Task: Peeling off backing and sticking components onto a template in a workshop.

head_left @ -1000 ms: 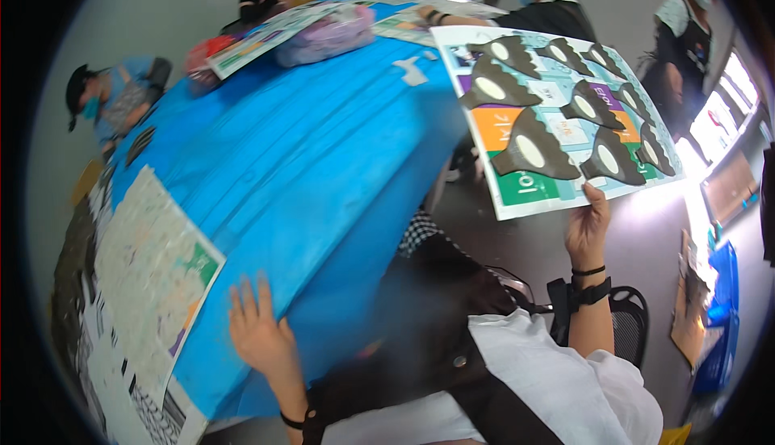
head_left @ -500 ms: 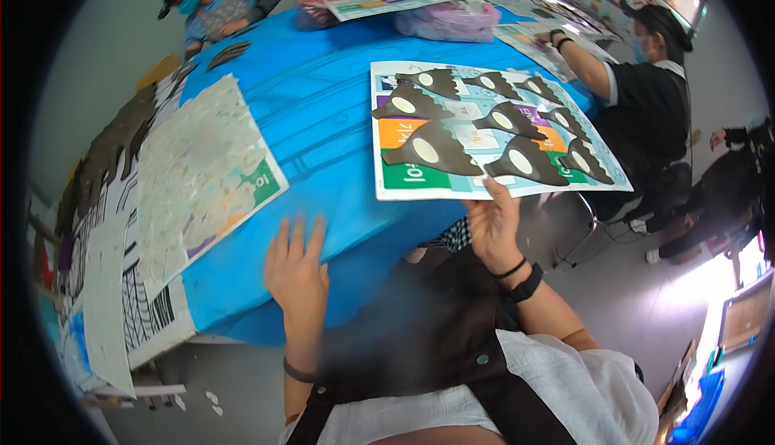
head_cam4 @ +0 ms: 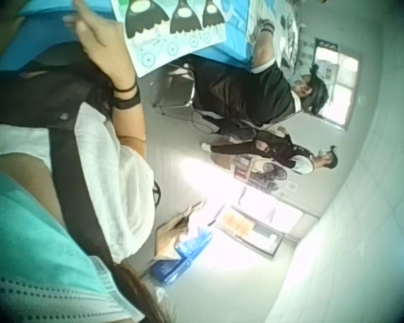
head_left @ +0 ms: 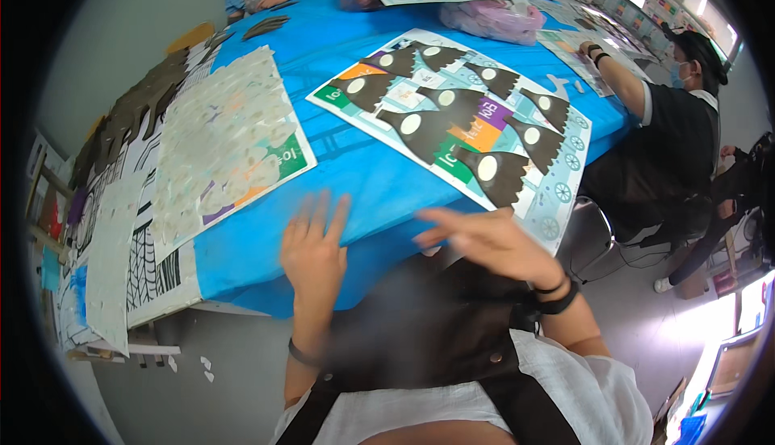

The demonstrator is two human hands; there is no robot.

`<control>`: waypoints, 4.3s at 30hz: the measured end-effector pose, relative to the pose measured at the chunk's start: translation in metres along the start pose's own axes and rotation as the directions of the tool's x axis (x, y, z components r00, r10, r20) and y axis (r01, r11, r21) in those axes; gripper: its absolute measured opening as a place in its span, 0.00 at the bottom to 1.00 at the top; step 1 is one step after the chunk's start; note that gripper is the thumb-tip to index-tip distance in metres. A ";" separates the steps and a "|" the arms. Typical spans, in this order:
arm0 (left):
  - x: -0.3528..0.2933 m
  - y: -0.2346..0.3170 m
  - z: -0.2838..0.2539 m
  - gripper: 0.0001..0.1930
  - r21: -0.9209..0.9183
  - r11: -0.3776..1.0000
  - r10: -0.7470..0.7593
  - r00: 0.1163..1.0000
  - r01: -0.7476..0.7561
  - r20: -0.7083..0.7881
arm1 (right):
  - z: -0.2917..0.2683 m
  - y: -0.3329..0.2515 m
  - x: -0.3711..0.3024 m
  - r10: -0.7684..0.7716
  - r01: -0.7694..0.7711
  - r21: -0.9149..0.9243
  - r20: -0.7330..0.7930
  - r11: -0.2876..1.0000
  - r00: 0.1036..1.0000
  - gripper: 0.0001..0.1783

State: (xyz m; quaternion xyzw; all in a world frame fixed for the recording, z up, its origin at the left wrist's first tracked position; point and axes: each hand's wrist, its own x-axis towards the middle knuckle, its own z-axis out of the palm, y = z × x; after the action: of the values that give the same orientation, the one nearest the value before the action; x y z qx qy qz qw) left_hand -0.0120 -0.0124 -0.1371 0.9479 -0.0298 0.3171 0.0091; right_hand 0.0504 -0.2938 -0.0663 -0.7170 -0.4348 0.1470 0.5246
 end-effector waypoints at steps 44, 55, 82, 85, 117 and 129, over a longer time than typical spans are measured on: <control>0.033 -0.085 -0.011 0.12 -0.061 0.987 -0.157 0.971 0.148 -0.180 | -0.028 -0.014 0.002 -0.075 -0.154 0.270 0.680 0.950 0.730 0.34; 0.032 -0.087 -0.015 0.16 -0.150 0.973 -0.195 0.971 0.174 -0.141 | -0.034 -0.015 0.055 0.005 0.007 -0.573 0.019 0.819 1.000 0.19; 0.028 -0.076 -0.018 0.44 -0.126 0.896 -0.423 0.905 0.426 0.050 | 0.000 0.033 0.051 -0.077 -0.184 -0.791 -0.280 0.583 0.957 0.34; 0.029 -0.076 -0.017 0.43 -0.155 0.900 -0.407 0.913 0.407 0.036 | 0.004 0.023 0.050 -0.056 -0.177 -0.771 -0.265 0.611 0.963 0.34; 0.067 -0.097 0.000 0.15 -0.065 0.969 -0.242 0.970 0.240 -0.029 | 0.021 0.028 0.037 -0.146 -0.030 -0.687 -0.197 0.726 0.969 0.31; 0.075 -0.107 0.009 0.08 -0.087 0.959 -0.274 0.960 0.268 -0.054 | 0.025 0.019 0.035 -0.145 -0.018 -0.669 -0.187 0.743 0.972 0.31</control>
State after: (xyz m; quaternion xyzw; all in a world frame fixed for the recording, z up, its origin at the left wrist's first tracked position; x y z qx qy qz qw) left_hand 0.0604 0.0903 -0.0991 0.9311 0.0882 0.3422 0.0907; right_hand 0.0630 -0.2523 -0.0840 -0.8533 -0.4202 -0.1189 0.2849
